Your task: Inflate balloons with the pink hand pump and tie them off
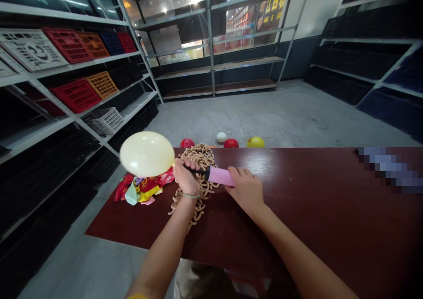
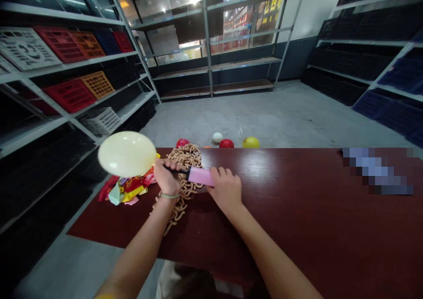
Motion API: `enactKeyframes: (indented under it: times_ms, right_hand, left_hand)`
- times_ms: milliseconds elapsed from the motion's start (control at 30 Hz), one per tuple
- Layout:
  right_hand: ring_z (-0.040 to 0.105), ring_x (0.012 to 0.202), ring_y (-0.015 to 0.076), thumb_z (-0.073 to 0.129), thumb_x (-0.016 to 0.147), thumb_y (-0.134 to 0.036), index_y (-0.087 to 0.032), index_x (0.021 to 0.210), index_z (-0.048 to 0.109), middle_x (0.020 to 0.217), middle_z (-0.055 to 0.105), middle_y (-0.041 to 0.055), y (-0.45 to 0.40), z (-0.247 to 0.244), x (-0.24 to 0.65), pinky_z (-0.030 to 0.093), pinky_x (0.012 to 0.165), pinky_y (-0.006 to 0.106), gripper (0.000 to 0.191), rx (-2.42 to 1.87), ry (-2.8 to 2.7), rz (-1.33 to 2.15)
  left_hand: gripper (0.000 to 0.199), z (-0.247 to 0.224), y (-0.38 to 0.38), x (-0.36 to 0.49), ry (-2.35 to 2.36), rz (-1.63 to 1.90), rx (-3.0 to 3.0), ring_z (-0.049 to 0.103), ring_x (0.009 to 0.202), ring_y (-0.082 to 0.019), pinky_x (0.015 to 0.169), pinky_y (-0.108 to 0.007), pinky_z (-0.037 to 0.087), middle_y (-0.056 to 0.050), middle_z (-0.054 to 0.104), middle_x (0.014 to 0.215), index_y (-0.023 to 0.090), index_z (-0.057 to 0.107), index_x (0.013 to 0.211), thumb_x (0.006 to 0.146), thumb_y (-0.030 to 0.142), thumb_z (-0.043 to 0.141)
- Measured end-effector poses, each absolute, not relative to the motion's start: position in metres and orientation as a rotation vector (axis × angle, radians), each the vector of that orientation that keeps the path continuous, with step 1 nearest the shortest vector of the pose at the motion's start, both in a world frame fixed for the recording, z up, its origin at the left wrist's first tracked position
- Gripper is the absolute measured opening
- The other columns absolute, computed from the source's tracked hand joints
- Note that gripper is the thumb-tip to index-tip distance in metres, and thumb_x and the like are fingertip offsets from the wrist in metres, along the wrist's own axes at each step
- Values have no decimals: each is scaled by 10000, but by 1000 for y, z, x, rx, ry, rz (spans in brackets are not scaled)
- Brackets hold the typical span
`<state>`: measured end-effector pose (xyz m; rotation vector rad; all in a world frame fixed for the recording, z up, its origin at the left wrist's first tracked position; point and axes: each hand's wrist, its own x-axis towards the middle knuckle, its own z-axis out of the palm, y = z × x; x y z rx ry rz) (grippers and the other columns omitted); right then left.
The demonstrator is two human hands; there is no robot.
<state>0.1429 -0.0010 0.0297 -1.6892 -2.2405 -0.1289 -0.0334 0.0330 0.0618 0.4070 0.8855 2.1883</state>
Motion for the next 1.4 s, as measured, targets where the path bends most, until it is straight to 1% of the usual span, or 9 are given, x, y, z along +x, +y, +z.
enactKeyframes:
  times_ms: [167,433,567,700,867,1000,1067,1233,1400]
  right_hand:
    - [537,960,215,645,829,-342,-259,1171,544,1038,641,47,-2,27,141,290,680,299,366,-1627,-2309,-42]
    - [518,979,237,651,821,-320,-261,1200,546,1059,633,57,21,25,181,284,712,313,397,-1655,-2299,-237]
    - [522,953,239,641,825,-328,-252,1179,555,1030,639,61,15,29,175,258,690,319,372,-1646,-2322,-255]
    - [536,950,236,644,822,-349,-245,1141,563,1018,644,61,1,30,156,252,672,315,345,-1672,-2323,-194]
    - [556,945,215,616,834,-352,-258,1160,542,1030,647,44,-4,24,146,265,646,299,347,-1663,-2294,-42]
    - [556,947,209,613,836,-350,-267,1165,545,1034,648,40,3,21,152,275,650,289,346,-1626,-2322,-12]
    - [550,946,212,611,835,-343,-269,1164,552,1027,646,36,9,21,160,275,662,289,343,-1622,-2324,-63]
    - [540,943,228,612,829,-327,-258,1175,564,1010,642,42,20,23,178,272,683,307,356,-1626,-2324,-211]
    - [545,954,243,608,830,-333,-245,1147,578,1020,649,62,13,28,171,268,682,311,331,-1673,-2335,-217]
  left_hand:
    - [226,55,35,-23,904,2098,434,398,426,-79,436,-233,333,68,390,550,212,363,707,863,255,520]
    - [211,70,39,-77,870,2225,354,392,441,-66,459,-214,337,82,354,571,213,350,715,785,224,549]
    - [203,66,42,-90,865,2266,295,370,440,-57,449,-204,306,88,335,577,212,348,728,775,210,546]
    - [233,57,41,-66,875,2187,283,358,438,-51,438,-195,293,87,334,576,208,351,716,788,239,570]
    - [235,49,38,-22,894,2040,466,409,442,-82,443,-222,360,67,390,573,212,376,711,853,291,546]
    - [249,53,40,-30,892,2067,465,414,434,-83,446,-219,367,71,388,559,213,366,714,856,298,552]
    - [238,57,42,-45,891,2105,410,415,437,-80,454,-213,367,74,383,559,212,361,718,850,284,545]
    - [179,61,45,-82,889,2193,322,389,438,-73,440,-216,342,74,357,566,205,359,696,813,190,494]
    - [178,56,46,-83,852,2210,310,372,441,-63,443,-211,324,80,342,579,209,351,718,806,176,502]
